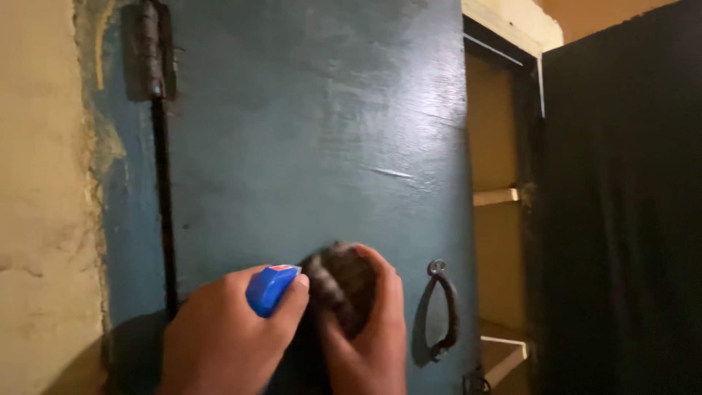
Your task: The person sprays a cleaning solution onto a teal-colored door and wipes the surface with a cloth. The person repeatedly sprays and wipes the same area around the door handle and lower edge.
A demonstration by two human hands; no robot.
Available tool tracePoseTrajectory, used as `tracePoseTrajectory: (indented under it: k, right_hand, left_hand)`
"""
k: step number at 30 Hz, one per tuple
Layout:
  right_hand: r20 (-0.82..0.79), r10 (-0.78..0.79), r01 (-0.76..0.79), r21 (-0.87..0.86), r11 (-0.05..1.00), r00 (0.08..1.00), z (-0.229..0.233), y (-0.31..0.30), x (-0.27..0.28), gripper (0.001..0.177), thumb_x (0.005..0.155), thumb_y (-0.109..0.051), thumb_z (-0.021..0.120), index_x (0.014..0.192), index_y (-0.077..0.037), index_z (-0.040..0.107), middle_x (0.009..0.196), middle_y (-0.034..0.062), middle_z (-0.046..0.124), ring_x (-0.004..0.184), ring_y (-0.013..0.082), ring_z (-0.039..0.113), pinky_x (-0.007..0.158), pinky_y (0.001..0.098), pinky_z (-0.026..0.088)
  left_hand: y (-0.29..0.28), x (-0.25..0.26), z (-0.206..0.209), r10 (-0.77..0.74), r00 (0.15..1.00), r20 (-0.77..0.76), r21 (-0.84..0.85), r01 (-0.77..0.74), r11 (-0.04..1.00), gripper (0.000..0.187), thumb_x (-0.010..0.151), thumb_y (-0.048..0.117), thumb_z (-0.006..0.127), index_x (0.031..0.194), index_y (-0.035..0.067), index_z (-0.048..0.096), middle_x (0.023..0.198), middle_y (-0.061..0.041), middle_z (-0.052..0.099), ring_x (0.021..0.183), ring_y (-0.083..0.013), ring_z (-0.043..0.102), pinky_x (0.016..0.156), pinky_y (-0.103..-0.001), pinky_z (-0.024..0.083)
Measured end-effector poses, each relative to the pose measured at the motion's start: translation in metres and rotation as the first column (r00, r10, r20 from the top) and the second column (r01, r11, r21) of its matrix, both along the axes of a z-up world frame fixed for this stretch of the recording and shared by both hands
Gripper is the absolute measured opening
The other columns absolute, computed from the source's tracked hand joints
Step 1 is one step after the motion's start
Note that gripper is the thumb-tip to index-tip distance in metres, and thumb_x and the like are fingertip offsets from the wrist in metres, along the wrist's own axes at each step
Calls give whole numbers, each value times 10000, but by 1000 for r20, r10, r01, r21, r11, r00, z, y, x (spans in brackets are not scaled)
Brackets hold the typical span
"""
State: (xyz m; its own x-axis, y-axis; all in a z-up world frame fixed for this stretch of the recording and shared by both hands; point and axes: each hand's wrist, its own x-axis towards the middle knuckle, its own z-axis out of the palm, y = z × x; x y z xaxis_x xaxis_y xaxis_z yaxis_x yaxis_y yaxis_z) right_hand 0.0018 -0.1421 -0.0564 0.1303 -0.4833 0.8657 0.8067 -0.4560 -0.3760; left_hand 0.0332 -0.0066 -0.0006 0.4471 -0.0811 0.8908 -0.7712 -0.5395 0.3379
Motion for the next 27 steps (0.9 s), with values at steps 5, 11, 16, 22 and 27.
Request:
tracePoseTrajectory:
  k: [5, 11, 16, 22, 27]
  right_hand:
    - [-17, -28, 28, 0, 1000, 999, -11, -2, -4, 699, 719, 110, 665, 1379, -54, 501, 1288, 134, 680, 1220, 225, 701, 1036, 347, 557]
    - [-125, -285, 271, -121, 955, 950, -54, -57, -9, 783, 666, 65, 736, 1404, -80, 518, 1301, 139, 617, 1254, 255, 648, 1048, 371, 497]
    - [-165, -350, 370, 107, 923, 922, -62, -74, -5, 746, 644, 29, 758, 1346, -87, 532, 1252, 129, 633, 1172, 253, 663, 1006, 366, 515]
    - [-93, -277, 286, 107, 952, 956, -42, -36, 2, 675, 714, -37, 766, 1353, -86, 553, 1237, 114, 659, 1152, 223, 696, 988, 352, 542]
    - [-140, -303, 313, 55, 948, 942, -23, -37, 6, 770, 646, -29, 814, 1367, -109, 556, 1279, 105, 642, 1177, 213, 678, 1004, 343, 525]
  left_hand:
    - [4, -13, -1, -50, 948, -314, 50, 69, 996, 379, 881, 548, 670, 1044, 241, 823, 696, -64, 778, 676, -248, 768, 704, -368, 590]
    - [-2, -48, 16, -52, 907, -419, 52, 81, 995, 431, 903, 510, 654, 823, 110, 794, 635, -61, 767, 578, -209, 771, 674, -351, 599]
    - [-5, -51, 16, -55, 914, -402, 23, 70, 997, 432, 888, 509, 654, 769, 113, 779, 615, -49, 757, 558, -208, 763, 658, -354, 597]
    - [-4, -43, 15, -68, 894, -442, -3, 74, 997, 483, 863, 557, 666, 777, 94, 775, 599, -65, 753, 560, -221, 768, 668, -360, 601]
    - [-7, -35, 19, -36, 859, -511, 23, 56, 998, 423, 861, 555, 683, 1056, 194, 782, 610, -64, 758, 580, -202, 780, 686, -327, 606]
